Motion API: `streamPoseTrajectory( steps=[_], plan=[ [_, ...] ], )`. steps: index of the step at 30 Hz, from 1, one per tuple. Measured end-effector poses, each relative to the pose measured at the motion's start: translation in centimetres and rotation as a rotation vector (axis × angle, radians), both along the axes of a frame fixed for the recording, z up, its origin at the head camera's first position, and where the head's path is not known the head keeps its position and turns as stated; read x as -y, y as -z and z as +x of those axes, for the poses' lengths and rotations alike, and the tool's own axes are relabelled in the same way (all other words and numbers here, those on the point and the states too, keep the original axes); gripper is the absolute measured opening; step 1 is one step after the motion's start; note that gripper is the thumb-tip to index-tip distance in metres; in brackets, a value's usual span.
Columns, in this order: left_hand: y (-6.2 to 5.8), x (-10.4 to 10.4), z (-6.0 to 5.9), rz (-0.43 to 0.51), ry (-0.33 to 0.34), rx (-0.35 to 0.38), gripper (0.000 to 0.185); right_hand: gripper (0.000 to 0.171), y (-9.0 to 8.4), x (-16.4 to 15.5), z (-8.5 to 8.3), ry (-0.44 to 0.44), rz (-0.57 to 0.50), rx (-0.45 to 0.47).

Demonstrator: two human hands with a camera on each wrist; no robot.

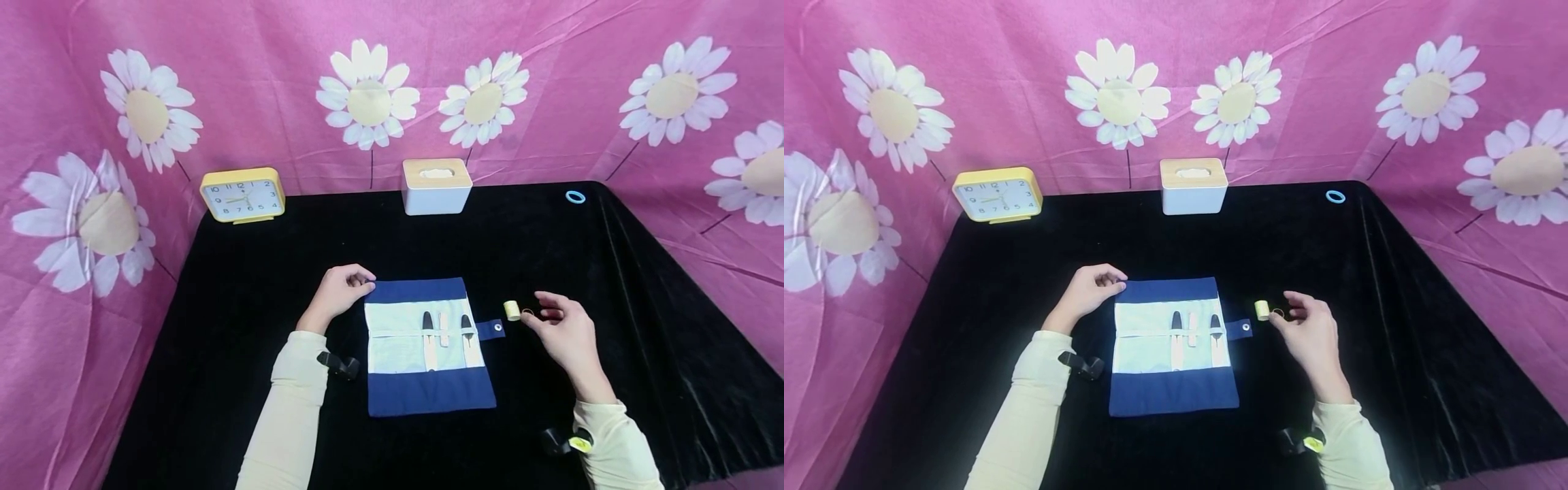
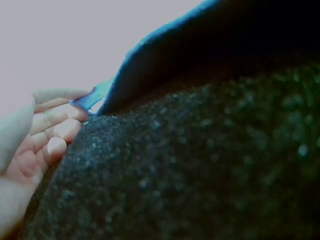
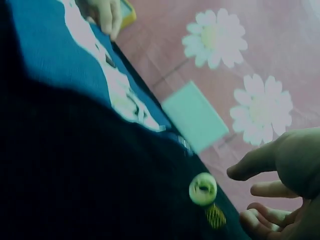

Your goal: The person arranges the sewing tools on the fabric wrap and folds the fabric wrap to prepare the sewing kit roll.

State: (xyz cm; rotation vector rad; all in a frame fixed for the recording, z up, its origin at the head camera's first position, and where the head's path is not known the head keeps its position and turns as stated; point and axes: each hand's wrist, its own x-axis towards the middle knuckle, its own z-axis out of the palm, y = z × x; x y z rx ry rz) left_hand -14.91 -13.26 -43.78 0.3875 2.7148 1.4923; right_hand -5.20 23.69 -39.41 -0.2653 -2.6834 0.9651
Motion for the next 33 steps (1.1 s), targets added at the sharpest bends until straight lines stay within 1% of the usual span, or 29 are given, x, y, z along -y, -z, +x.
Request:
streamPoseTrajectory(
  steps=[4,8,18,33],
  plan=[
    [-0.1,0.0,0.1,-0.001,-0.002,0.004,0.010,0.044,0.7,-1.2,0.2,-0.029,0.054,0.050],
    [-0.1,0.1,0.1,-0.001,-0.006,0.012,0.010,0.046,1.4,-1.6,0.3,-0.063,0.070,0.066],
    [-0.2,0.0,0.2,0.001,-0.008,0.015,0.010,0.041,2.1,-1.5,0.1,-0.073,0.090,0.017],
    [-0.1,0.0,0.2,0.008,-0.007,0.007,0.009,0.028,2.0,-1.0,0.1,-0.064,0.130,-0.013]
  ],
)
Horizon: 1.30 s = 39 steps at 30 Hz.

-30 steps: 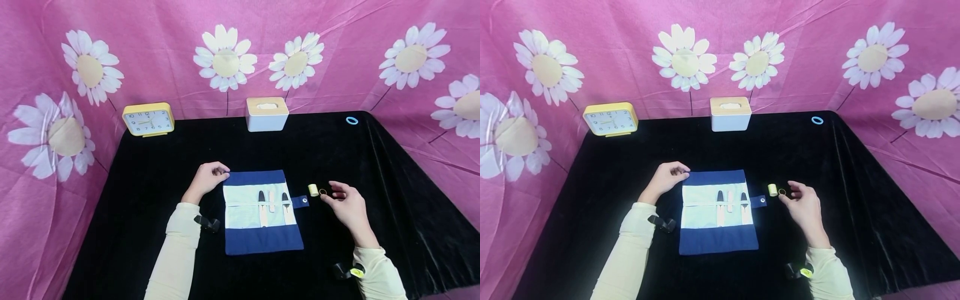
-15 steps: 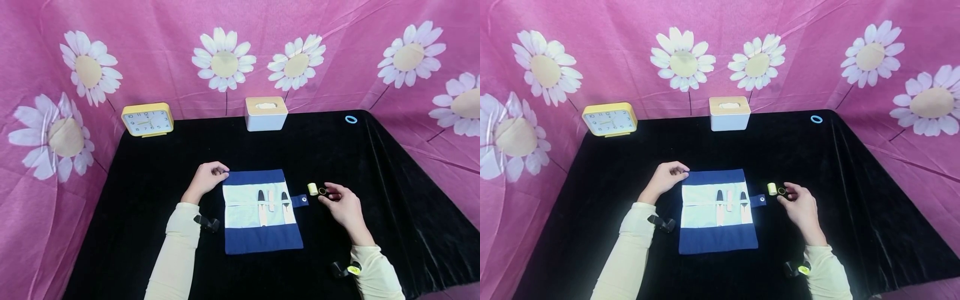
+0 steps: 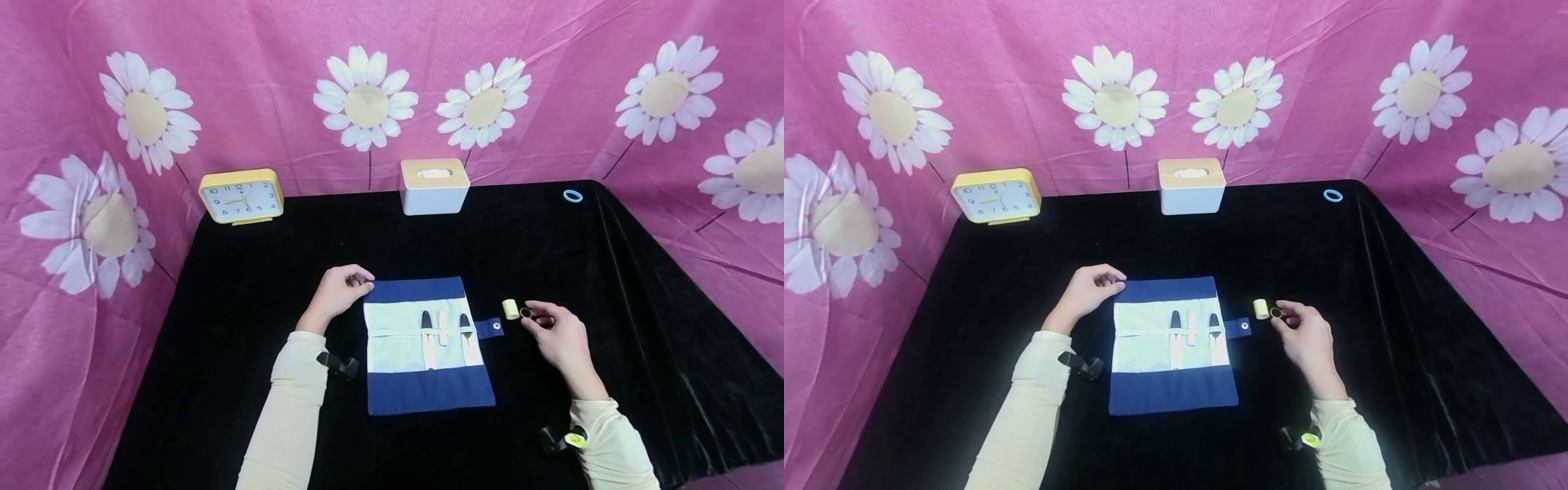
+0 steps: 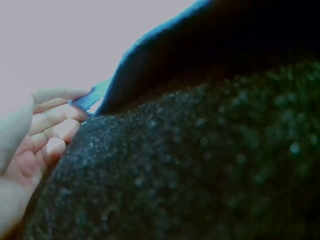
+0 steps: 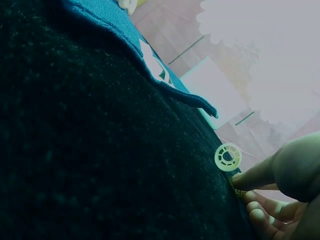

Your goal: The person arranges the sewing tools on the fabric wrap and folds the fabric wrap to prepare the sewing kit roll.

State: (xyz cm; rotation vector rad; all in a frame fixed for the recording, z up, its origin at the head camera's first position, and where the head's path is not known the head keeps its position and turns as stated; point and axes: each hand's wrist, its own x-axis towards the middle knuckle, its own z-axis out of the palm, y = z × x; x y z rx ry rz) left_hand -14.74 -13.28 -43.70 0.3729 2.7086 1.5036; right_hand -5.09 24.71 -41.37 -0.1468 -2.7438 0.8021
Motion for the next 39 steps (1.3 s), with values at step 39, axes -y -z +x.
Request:
streamPoseTrajectory(
  steps=[39],
  plan=[
    [0.2,-0.1,0.0,-0.016,-0.003,-0.008,0.009,0.021,-1.9,1.1,-0.9,0.016,-0.069,-0.093]
  ],
)
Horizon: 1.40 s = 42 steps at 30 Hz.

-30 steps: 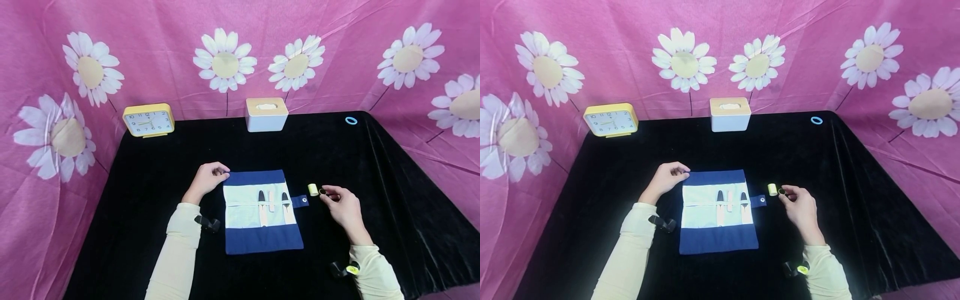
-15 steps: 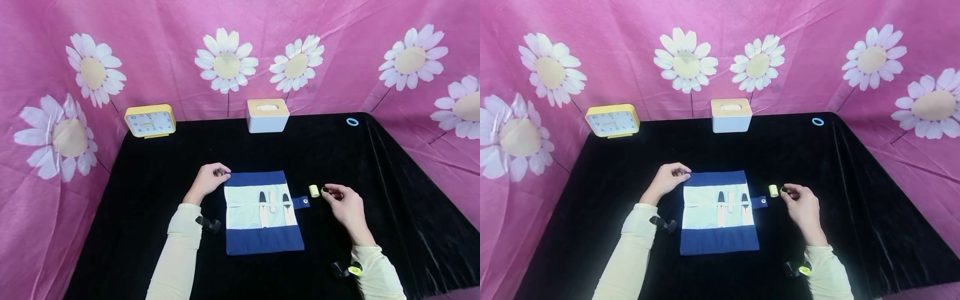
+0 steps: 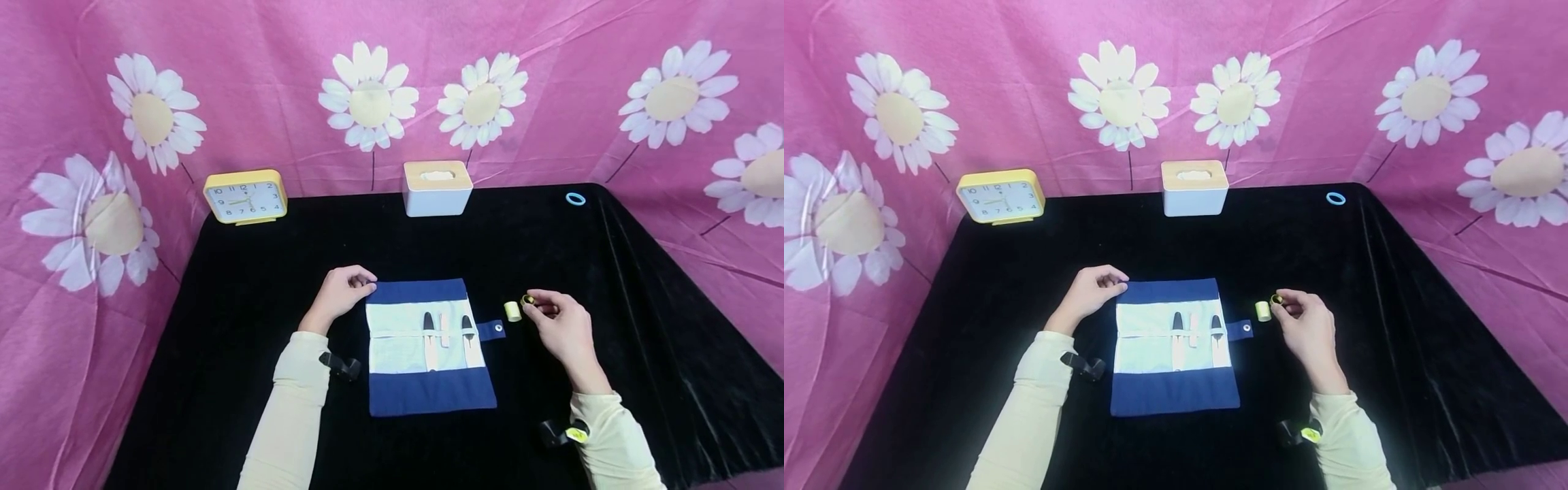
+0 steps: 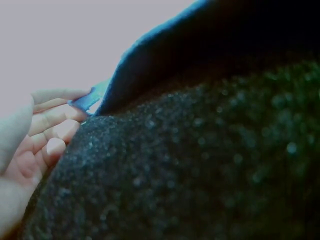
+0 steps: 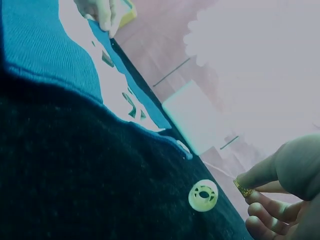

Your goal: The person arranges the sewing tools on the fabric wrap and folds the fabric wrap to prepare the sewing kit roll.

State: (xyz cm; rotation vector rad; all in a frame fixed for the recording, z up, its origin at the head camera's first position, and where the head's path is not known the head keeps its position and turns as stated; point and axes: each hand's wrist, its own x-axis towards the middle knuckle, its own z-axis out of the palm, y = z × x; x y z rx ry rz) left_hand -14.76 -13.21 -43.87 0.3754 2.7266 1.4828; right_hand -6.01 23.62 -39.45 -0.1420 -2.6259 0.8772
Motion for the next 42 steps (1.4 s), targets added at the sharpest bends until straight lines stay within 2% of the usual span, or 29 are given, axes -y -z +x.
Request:
streamPoseTrajectory(
  steps=[10,22,42],
  plan=[
    [0.0,0.0,0.0,-0.009,-0.008,0.013,0.009,0.022,-0.4,0.9,-0.4,-0.027,-0.009,0.020],
    [0.1,0.1,0.0,0.001,-0.011,0.022,0.009,0.020,-0.4,2.1,-0.7,-0.056,-0.015,-0.010],
    [0.1,0.0,-0.1,0.004,0.003,0.001,0.009,0.022,-0.3,5.1,-1.1,-0.128,-0.042,0.040]
  ],
)
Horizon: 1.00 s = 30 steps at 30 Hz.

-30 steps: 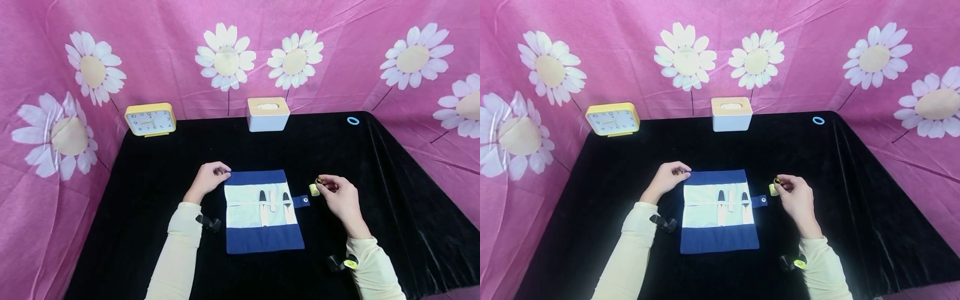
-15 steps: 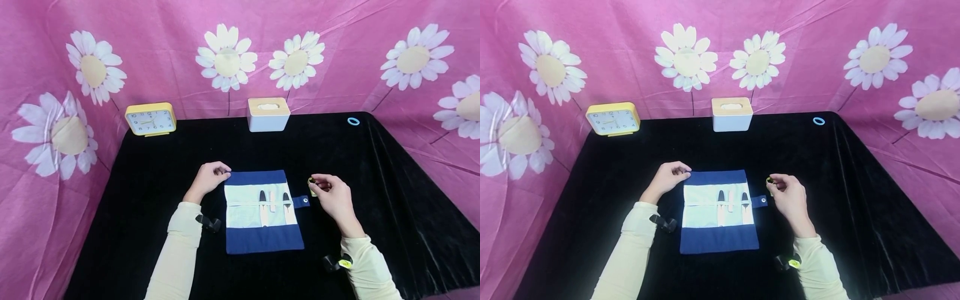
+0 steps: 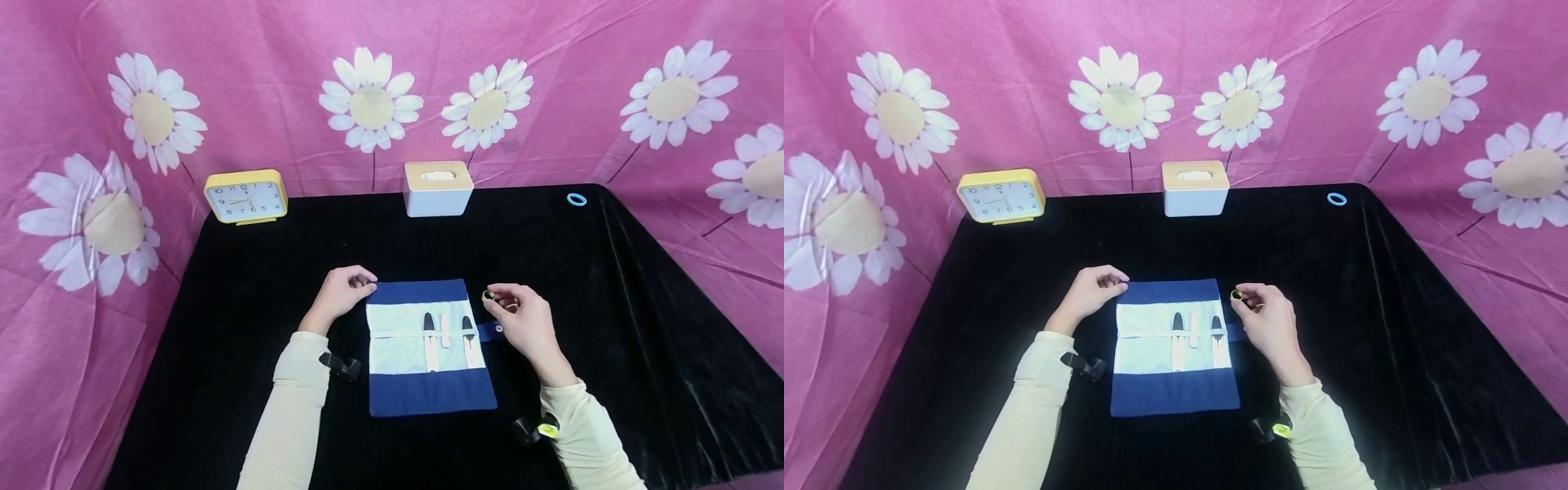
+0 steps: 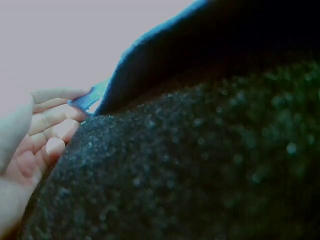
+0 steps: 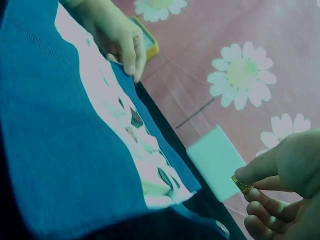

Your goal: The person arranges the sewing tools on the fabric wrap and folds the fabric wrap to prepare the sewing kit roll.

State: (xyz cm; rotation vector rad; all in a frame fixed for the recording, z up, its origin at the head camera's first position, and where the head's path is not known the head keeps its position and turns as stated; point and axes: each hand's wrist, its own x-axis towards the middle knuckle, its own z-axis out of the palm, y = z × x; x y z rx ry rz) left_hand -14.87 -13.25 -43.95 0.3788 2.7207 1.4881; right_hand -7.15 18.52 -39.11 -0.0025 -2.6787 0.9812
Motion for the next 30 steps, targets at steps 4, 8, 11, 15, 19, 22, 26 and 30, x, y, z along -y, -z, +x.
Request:
streamPoseTrajectory(
  steps=[4,8,11,15,19,22,26,30],
  plan=[
    [-0.1,0.0,0.1,-0.003,-0.002,0.002,0.009,0.022,0.0,0.9,-0.1,-0.024,-0.002,0.011],
    [-0.3,0.0,0.1,-0.001,-0.001,0.004,0.009,0.021,-0.1,2.0,-0.2,-0.048,-0.006,0.022],
    [-0.3,0.0,0.2,0.002,-0.002,0.001,0.009,0.021,-0.1,2.8,-0.2,-0.073,-0.015,0.027],
    [-0.2,0.0,0.2,0.001,-0.003,0.002,0.009,0.021,0.2,3.8,-0.1,-0.113,-0.026,0.038],
    [0.1,-0.2,0.2,-0.003,0.002,-0.008,0.009,0.021,0.7,4.8,0.0,-0.153,-0.014,0.044],
    [0.3,-0.2,0.2,-0.004,-0.002,-0.015,0.008,0.021,1.1,5.6,0.0,-0.184,-0.006,0.051],
    [0.3,-0.1,0.2,-0.009,-0.008,-0.017,0.008,0.018,1.5,6.6,0.1,-0.218,-0.014,0.083],
    [0.3,-0.1,0.2,-0.013,-0.007,-0.020,0.008,0.018,1.9,7.4,0.1,-0.242,-0.010,0.080]
  ],
)
